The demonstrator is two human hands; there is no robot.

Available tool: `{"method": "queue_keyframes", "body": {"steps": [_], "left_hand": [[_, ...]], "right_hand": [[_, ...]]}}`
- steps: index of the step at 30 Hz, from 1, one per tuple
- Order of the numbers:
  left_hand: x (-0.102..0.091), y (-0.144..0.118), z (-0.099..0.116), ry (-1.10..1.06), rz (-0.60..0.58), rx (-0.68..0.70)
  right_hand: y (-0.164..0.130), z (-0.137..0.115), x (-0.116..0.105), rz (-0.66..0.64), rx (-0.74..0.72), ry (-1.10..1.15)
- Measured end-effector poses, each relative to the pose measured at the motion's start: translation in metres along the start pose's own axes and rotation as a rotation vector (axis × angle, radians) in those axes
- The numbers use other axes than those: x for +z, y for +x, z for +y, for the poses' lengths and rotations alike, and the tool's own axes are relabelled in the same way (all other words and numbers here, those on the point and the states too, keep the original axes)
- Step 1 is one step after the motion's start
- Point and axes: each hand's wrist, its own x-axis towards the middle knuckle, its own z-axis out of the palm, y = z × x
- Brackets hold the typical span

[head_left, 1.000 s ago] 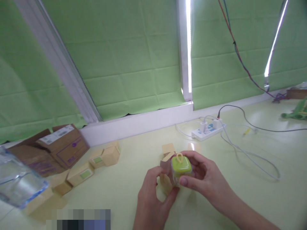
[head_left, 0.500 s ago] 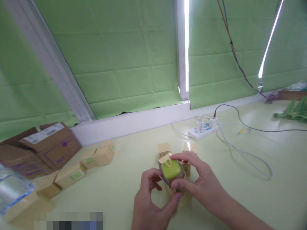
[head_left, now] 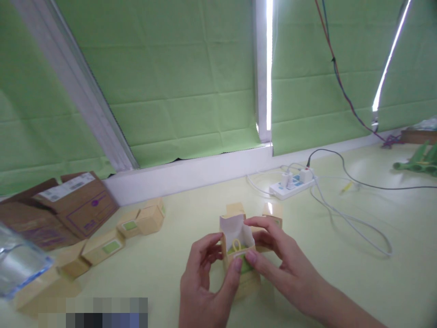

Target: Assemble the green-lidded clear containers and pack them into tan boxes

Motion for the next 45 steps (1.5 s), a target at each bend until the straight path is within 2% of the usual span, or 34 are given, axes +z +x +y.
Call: {"method": "queue_keyframes", "body": {"steps": [7,10,14,17,22,27,30,32,39,45], "left_hand": [[-0.001,-0.004,0.001,-0.06,-0.06,-0.048],[-0.001,-0.003,0.004,-0.063,-0.092,-0.027],[-0.002,0.001,0.004,-0.071,-0.11,0.024],[-0.002,0.003,0.002,-0.094,-0.129,0.013],[-0.001,0.005,0.002,-0.133,-0.164,-0.054],[0.0,0.008,0.004,-0.3,-0.015,-0.218],[-0.003,0.011,0.005,-0.268,-0.077,-0.257],[-0.005,0.011,0.006,-0.17,-0.133,-0.23],[-0.01,0.011,0.006,0.054,-0.158,-0.048],[-0.008,0.01,0.006,0.083,-0.179,0.077]], "right_hand": [[-0.003,-0.003,-0.004,-0.002,0.047,0.011],[-0.004,-0.002,-0.006,-0.009,0.067,0.013],[-0.003,-0.001,-0.006,-0.029,0.018,-0.057],[-0.001,-0.003,-0.004,-0.005,-0.043,-0.088],[0.003,-0.005,-0.006,-0.053,-0.136,-0.133],[0.003,-0.002,-0.007,-0.018,-0.134,-0.162],[0.002,-0.001,-0.005,-0.041,-0.133,-0.206],[0.001,-0.001,-0.004,-0.049,-0.111,-0.24],[-0.001,0.003,-0.003,-0.008,0.001,-0.181],[-0.002,0.004,-0.003,-0.008,-0.075,-0.185]]}}
